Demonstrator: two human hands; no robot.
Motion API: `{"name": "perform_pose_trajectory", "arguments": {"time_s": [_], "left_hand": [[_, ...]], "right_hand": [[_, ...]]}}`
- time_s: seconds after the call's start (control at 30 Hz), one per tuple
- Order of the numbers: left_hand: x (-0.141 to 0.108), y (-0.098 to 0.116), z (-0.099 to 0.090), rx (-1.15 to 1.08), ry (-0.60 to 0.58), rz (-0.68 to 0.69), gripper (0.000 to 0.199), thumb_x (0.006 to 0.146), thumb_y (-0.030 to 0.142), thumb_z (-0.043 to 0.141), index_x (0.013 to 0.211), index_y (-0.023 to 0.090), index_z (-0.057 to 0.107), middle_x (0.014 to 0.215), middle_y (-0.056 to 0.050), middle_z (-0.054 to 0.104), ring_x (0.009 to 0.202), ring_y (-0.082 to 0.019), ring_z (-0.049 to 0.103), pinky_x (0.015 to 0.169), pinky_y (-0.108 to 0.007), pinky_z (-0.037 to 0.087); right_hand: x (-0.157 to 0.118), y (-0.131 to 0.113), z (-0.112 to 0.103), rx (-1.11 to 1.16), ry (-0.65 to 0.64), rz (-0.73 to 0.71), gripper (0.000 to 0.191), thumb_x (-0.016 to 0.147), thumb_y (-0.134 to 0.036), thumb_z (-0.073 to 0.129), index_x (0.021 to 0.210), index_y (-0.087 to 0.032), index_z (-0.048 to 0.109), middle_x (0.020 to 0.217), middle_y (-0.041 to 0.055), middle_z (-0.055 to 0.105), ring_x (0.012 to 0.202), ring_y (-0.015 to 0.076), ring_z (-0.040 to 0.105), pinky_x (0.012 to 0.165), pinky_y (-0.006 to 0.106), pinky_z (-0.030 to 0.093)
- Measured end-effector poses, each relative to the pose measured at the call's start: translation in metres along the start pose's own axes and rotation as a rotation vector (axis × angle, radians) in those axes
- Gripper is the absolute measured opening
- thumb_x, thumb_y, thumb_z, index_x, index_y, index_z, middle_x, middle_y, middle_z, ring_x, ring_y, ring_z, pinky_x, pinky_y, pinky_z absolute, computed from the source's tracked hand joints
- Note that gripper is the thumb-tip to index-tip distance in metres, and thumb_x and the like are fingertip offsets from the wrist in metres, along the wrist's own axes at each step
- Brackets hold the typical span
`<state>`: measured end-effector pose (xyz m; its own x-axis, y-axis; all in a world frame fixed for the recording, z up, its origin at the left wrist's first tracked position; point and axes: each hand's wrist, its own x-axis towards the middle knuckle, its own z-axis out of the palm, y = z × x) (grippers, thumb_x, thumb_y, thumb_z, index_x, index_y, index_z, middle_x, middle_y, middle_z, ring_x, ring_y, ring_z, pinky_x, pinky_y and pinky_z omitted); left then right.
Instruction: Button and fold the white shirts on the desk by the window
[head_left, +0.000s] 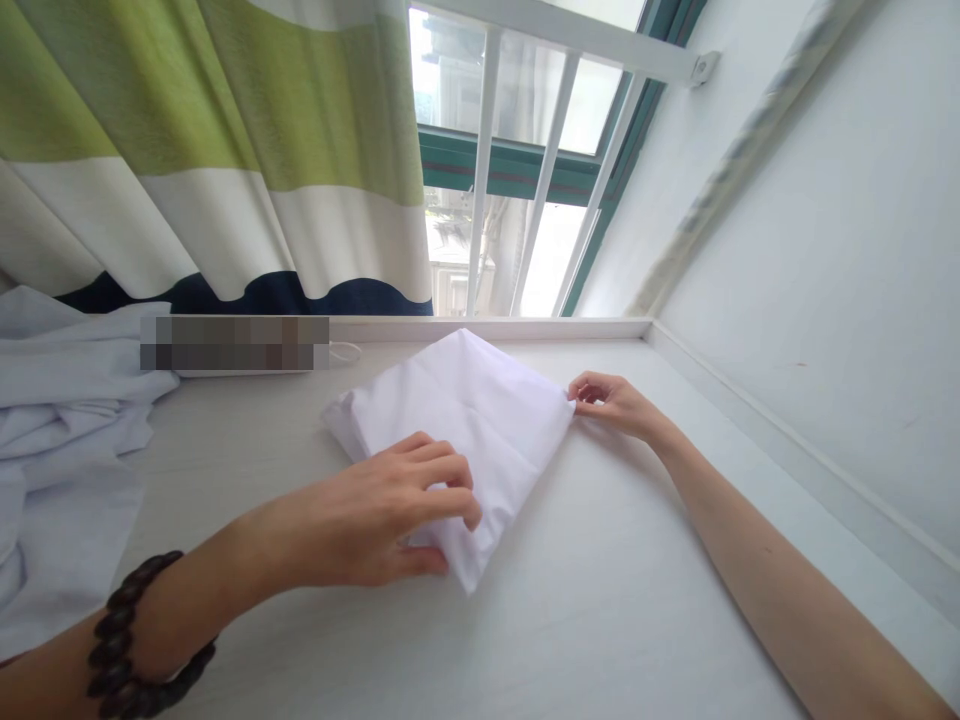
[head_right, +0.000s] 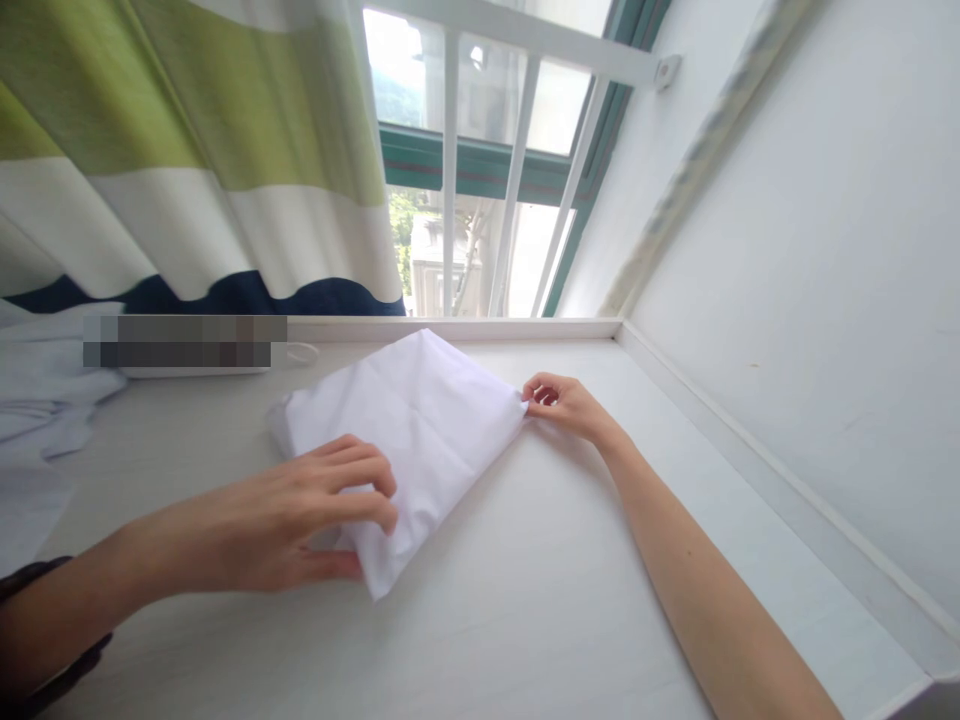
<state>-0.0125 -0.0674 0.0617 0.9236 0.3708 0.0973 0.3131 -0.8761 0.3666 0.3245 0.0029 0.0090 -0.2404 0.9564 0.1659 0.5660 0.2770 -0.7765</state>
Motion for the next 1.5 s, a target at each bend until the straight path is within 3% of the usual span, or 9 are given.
{"name": "perform_pose_trajectory", "arguments": {"time_s": [0.4,0.57,0.73,0.93,1.07,1.2,1.27,1.4,1.5], "left_hand": [[-0.009,-0.01,-0.014,-0.206,-0.201,-0.168,0.017,0.079,0.007,0.063,0.077,0.022,0.072,0.08,0.002,0.067,0.081,-0.013,0.062,0.078,-0.018,0.045],[-0.011,-0.022,-0.019,-0.163,-0.063,-0.333,0.031,0.094,0.037,0.048,0.12,0.027,0.062,0.127,-0.002,0.06,0.117,-0.019,0.055,0.102,-0.028,0.04],[-0.005,-0.05,0.005,0.135,0.107,-0.62,0.059,0.098,0.055,0.024,0.151,0.029,0.024,0.159,-0.004,0.022,0.146,-0.029,0.012,0.117,-0.05,0.01],[-0.003,-0.058,0.029,0.264,0.031,-0.63,0.062,0.094,0.059,0.032,0.15,0.033,0.027,0.16,-0.005,0.014,0.146,-0.034,0.004,0.115,-0.055,0.009],[-0.01,-0.043,0.019,0.211,-0.043,-0.616,0.061,0.09,0.063,0.039,0.146,0.038,0.036,0.157,-0.006,0.025,0.145,-0.038,0.013,0.112,-0.059,0.016],[-0.017,-0.033,0.0,0.146,-0.026,-0.512,0.05,0.093,0.059,0.036,0.134,0.038,0.053,0.139,-0.004,0.052,0.132,-0.032,0.04,0.109,-0.05,0.027],[-0.019,-0.04,-0.006,0.195,0.112,-0.521,0.051,0.094,0.053,0.035,0.135,0.029,0.053,0.128,-0.008,0.057,0.124,-0.029,0.046,0.108,-0.046,0.031],[-0.023,-0.068,-0.01,0.178,0.313,-0.645,0.056,0.089,0.051,0.044,0.131,0.014,0.052,0.12,-0.013,0.056,0.11,-0.028,0.055,0.1,-0.042,0.041],[-0.024,-0.086,-0.012,-0.064,0.353,-0.753,0.049,0.085,0.054,0.05,0.118,0.019,0.059,0.11,-0.009,0.063,0.09,-0.023,0.062,0.08,-0.033,0.051]], "right_hand": [[-0.007,-0.002,-0.007,0.229,-0.093,0.181,0.033,0.062,-0.045,0.079,0.072,-0.019,0.063,0.072,0.0013,0.065,0.07,0.0163,0.059,0.069,0.029,0.047],[-0.008,-0.018,-0.025,0.095,-0.427,0.231,0.019,0.069,-0.035,0.073,0.075,-0.019,0.064,0.079,0.002,0.066,0.077,0.0177,0.06,0.072,0.029,0.046],[-0.014,-0.055,-0.039,-0.127,-0.748,0.305,0.015,0.075,-0.033,0.065,0.083,-0.02,0.068,0.089,0.0036,0.068,0.088,0.022,0.061,0.079,0.031,0.046],[-0.005,-0.064,0.01,-0.266,-0.133,0.095,0.055,0.085,-0.055,0.052,0.131,-0.026,0.054,0.142,0.0081,0.047,0.123,0.0275,0.05,0.1,0.04,0.042],[-0.007,-0.073,0.032,-0.375,-0.339,-0.024,0.055,0.087,-0.06,0.048,0.131,-0.028,0.058,0.148,0.0054,0.042,0.134,0.0302,0.039,0.111,0.044,0.03],[-0.019,-0.093,0.023,-0.426,-0.481,0.036,0.05,0.089,-0.063,0.042,0.085,-0.023,0.072,0.1,0.0077,0.07,0.089,0.0247,0.064,0.077,0.037,0.048],[-0.019,-0.095,0.023,-0.424,-0.356,0.025,0.048,0.09,-0.06,0.042,0.077,-0.022,0.067,0.086,0.0065,0.068,0.075,0.0207,0.062,0.067,0.034,0.046],[-0.007,-0.077,0.037,-0.297,0.081,-0.05,0.03,0.088,-0.048,0.051,0.098,-0.022,0.06,0.105,0.0075,0.064,0.077,0.0174,0.059,0.07,0.033,0.045],[0.001,-0.06,0.044,-0.132,0.083,0.033,0.03,0.085,-0.049,0.054,0.095,-0.021,0.06,0.098,0.006,0.063,0.07,0.0148,0.054,0.066,0.031,0.044]]}}
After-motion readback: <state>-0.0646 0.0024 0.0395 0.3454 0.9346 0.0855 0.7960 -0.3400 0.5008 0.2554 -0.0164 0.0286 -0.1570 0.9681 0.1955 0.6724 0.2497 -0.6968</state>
